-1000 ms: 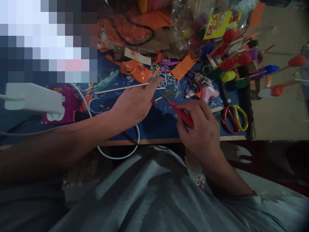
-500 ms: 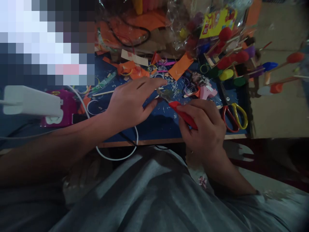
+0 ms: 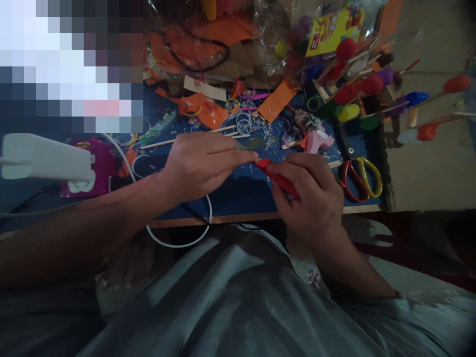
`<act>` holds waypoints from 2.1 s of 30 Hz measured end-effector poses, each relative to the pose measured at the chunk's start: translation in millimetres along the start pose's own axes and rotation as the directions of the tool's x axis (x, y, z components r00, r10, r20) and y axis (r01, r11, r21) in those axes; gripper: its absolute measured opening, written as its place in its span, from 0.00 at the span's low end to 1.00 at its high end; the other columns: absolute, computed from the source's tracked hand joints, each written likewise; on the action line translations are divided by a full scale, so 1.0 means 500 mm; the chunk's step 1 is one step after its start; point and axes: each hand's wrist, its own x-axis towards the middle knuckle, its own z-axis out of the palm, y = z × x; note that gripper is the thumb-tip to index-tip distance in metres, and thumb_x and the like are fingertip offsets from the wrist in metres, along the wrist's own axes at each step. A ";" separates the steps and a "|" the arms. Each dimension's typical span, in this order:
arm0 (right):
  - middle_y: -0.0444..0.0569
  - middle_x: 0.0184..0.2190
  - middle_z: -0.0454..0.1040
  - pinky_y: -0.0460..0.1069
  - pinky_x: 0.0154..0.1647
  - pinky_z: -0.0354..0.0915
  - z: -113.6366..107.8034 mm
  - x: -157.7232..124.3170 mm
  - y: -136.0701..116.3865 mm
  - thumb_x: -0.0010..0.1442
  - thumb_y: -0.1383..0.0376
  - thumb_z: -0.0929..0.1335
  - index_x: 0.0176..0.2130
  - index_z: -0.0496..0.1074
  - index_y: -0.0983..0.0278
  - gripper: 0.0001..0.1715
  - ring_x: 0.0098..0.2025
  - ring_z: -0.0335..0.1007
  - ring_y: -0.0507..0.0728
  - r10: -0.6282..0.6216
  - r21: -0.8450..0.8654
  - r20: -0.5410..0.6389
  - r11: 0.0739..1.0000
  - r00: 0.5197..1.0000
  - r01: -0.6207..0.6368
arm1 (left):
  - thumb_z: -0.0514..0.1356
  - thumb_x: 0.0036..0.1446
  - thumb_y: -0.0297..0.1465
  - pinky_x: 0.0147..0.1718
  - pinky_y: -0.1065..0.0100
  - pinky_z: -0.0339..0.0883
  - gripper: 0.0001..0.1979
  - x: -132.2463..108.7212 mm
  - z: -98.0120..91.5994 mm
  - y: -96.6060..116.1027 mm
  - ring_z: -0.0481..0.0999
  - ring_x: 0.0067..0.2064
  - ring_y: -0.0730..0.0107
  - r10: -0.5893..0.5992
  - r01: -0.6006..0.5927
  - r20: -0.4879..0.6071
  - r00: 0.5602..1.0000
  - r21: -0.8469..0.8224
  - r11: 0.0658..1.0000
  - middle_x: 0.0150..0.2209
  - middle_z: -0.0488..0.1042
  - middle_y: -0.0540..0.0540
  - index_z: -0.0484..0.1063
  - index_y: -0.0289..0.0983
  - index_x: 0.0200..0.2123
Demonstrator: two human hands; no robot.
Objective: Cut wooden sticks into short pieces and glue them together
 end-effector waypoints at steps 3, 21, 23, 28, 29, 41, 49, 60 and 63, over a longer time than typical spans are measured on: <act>0.53 0.51 0.85 0.63 0.58 0.82 -0.005 0.000 0.004 0.73 0.71 0.69 0.58 0.79 0.53 0.20 0.54 0.85 0.65 0.091 -0.010 0.062 0.996 0.994 -0.091 | 0.51 0.84 0.40 0.46 0.61 0.79 0.23 0.004 -0.008 0.012 0.89 0.44 0.61 -0.066 0.066 0.011 0.998 0.006 0.998 0.35 0.86 0.45 0.88 0.49 0.58; 0.59 0.58 0.82 0.64 0.60 0.82 0.013 -0.004 0.023 0.77 0.66 0.66 0.72 0.75 0.58 0.28 0.59 0.84 0.67 0.216 0.015 0.282 0.973 0.935 -0.229 | 0.54 0.79 0.35 0.42 0.59 0.73 0.21 0.010 0.009 -0.001 0.86 0.51 0.53 -0.258 0.223 0.311 0.915 0.145 0.964 0.46 0.85 0.41 0.88 0.39 0.54; 0.59 0.58 0.83 0.65 0.60 0.82 0.015 -0.006 0.019 0.77 0.66 0.66 0.72 0.75 0.57 0.28 0.58 0.84 0.68 0.229 0.006 0.286 0.971 0.931 -0.240 | 0.54 0.79 0.35 0.43 0.59 0.73 0.21 0.010 0.009 -0.001 0.86 0.52 0.54 -0.252 0.218 0.311 0.916 0.141 0.966 0.46 0.86 0.41 0.88 0.40 0.53; 0.59 0.59 0.83 0.65 0.62 0.82 0.019 -0.010 0.009 0.77 0.67 0.66 0.72 0.75 0.59 0.28 0.58 0.84 0.68 0.234 0.000 0.266 0.970 0.935 -0.243 | 0.54 0.79 0.35 0.45 0.58 0.74 0.21 0.011 0.011 -0.002 0.86 0.53 0.53 -0.259 0.224 0.320 0.911 0.141 0.964 0.47 0.86 0.41 0.88 0.39 0.55; 0.59 0.59 0.82 0.65 0.62 0.81 0.020 -0.010 0.008 0.77 0.67 0.66 0.72 0.75 0.58 0.28 0.59 0.84 0.68 0.236 0.002 0.263 0.969 0.935 -0.245 | 0.54 0.79 0.35 0.45 0.58 0.74 0.21 0.011 0.011 -0.002 0.86 0.53 0.53 -0.259 0.225 0.320 0.911 0.141 0.964 0.47 0.86 0.41 0.88 0.39 0.55; 0.60 0.59 0.81 0.67 0.65 0.79 0.025 -0.017 0.010 0.77 0.68 0.65 0.73 0.74 0.59 0.30 0.61 0.81 0.69 0.248 0.029 0.300 0.963 0.921 -0.268 | 0.54 0.80 0.34 0.47 0.57 0.77 0.21 0.019 0.005 0.005 0.86 0.55 0.51 -0.276 0.236 0.359 0.891 0.154 0.960 0.49 0.87 0.40 0.88 0.39 0.55; 0.59 0.58 0.82 0.67 0.64 0.80 0.027 -0.014 0.009 0.76 0.68 0.65 0.72 0.74 0.58 0.29 0.59 0.82 0.69 0.261 0.024 0.292 0.960 0.920 -0.279 | 0.54 0.79 0.34 0.47 0.59 0.76 0.21 0.015 0.004 0.003 0.86 0.53 0.54 -0.252 0.216 0.338 0.907 0.140 0.966 0.48 0.87 0.41 0.88 0.40 0.55; 0.60 0.58 0.82 0.67 0.63 0.80 0.027 -0.014 0.011 0.76 0.69 0.65 0.71 0.74 0.59 0.29 0.58 0.82 0.69 0.267 0.021 0.285 0.959 0.920 -0.284 | 0.53 0.79 0.33 0.46 0.60 0.76 0.21 0.020 0.002 0.007 0.86 0.53 0.54 -0.273 0.230 0.353 0.895 0.159 0.960 0.48 0.87 0.42 0.88 0.41 0.57; 0.60 0.58 0.82 0.67 0.61 0.81 0.025 -0.013 0.012 0.76 0.69 0.65 0.71 0.74 0.59 0.29 0.58 0.82 0.69 0.268 0.041 0.286 0.956 0.920 -0.291 | 0.53 0.80 0.34 0.46 0.60 0.76 0.22 0.018 0.003 0.005 0.86 0.53 0.54 -0.262 0.220 0.344 0.902 0.158 0.963 0.47 0.87 0.42 0.88 0.41 0.56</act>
